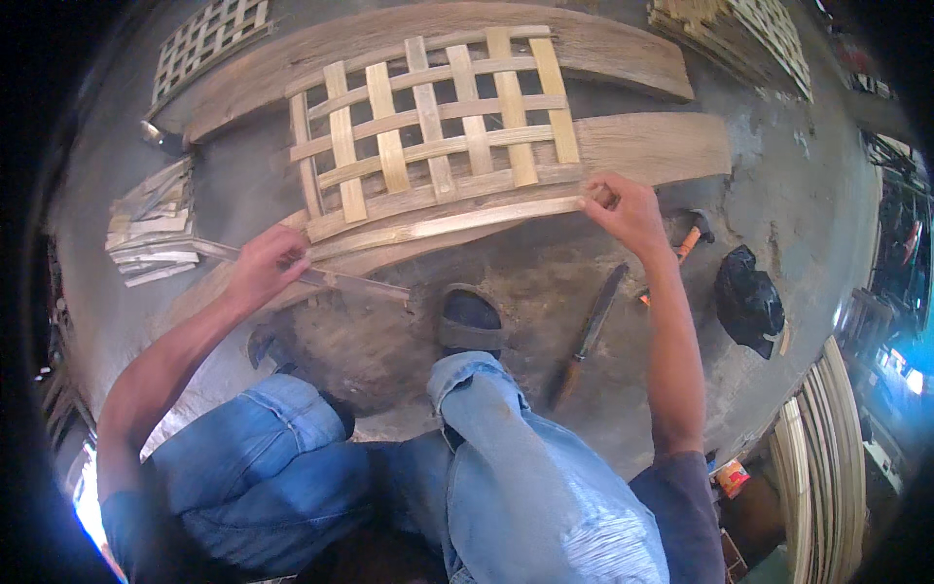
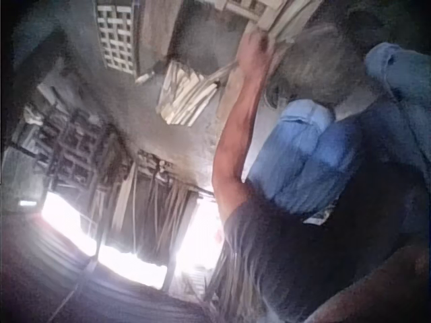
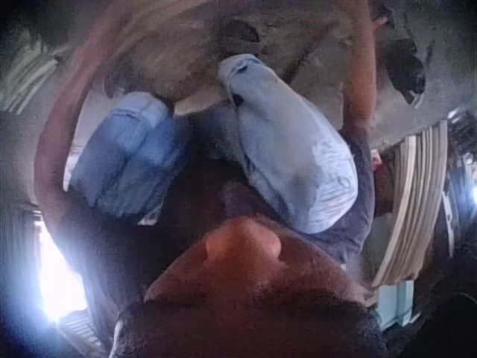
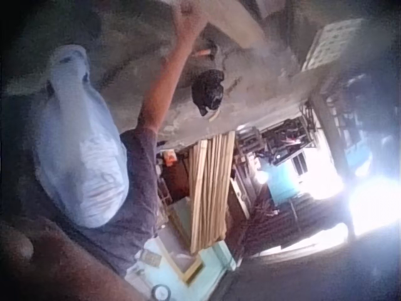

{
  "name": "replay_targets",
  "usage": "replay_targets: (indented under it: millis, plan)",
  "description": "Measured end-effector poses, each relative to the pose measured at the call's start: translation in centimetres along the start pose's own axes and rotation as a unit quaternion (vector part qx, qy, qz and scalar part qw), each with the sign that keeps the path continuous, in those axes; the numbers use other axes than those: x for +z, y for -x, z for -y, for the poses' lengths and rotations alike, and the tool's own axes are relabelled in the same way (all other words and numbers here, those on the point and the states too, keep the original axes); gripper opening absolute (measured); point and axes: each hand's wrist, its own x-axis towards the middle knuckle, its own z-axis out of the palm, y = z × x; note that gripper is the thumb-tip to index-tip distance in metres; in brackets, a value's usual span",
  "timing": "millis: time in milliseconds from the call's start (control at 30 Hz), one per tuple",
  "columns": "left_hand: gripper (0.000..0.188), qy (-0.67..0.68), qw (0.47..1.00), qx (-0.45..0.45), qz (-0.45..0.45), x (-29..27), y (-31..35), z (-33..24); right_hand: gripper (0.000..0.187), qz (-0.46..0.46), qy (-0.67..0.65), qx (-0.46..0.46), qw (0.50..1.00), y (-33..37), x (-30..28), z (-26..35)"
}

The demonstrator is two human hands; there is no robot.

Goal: The person weaves thin wooden strips into a lattice pattern on a wooden board. They interlace the strips by hand, adjust the alignment, and use a knife to trim excess material.

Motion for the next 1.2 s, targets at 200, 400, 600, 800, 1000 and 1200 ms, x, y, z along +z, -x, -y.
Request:
replay_targets:
  millis: [200, 400, 600, 800, 1000, 1200]
  plan:
    - [0.019, -0.019, 1.0, 0.016, -0.001, -0.3, -0.3, -0.6, 0.036, -0.149, 0.031, -0.121, 0.981, -2.5, 1.4, -0.2]
    - [0.02, -0.051, 0.998, 0.044, -0.01, -0.3, -0.5, -0.8, 0.041, -0.037, -0.053, -0.005, 0.998, -3.5, 0.9, -0.1]
    - [0.02, -0.086, 0.994, 0.06, -0.024, 0.0, -0.3, -0.6, 0.043, -0.101, -0.037, 0.041, 0.993, -3.7, 2.2, 0.7]
    - [0.02, -0.082, 0.995, 0.053, -0.021, 0.3, -0.4, -0.6, 0.036, 0.002, -0.19, 0.087, 0.978, -4.4, 0.8, -0.3]
    - [0.022, -0.065, 0.997, 0.041, -0.019, 0.3, -0.2, -1.0, 0.027, -0.029, -0.225, 0.12, 0.966, -4.1, 0.7, -0.5]
    - [0.025, -0.094, 0.994, 0.048, -0.032, 0.9, 0.3, -0.4, 0.024, -0.013, -0.254, 0.147, 0.956, -3.5, -1.0, 1.0]
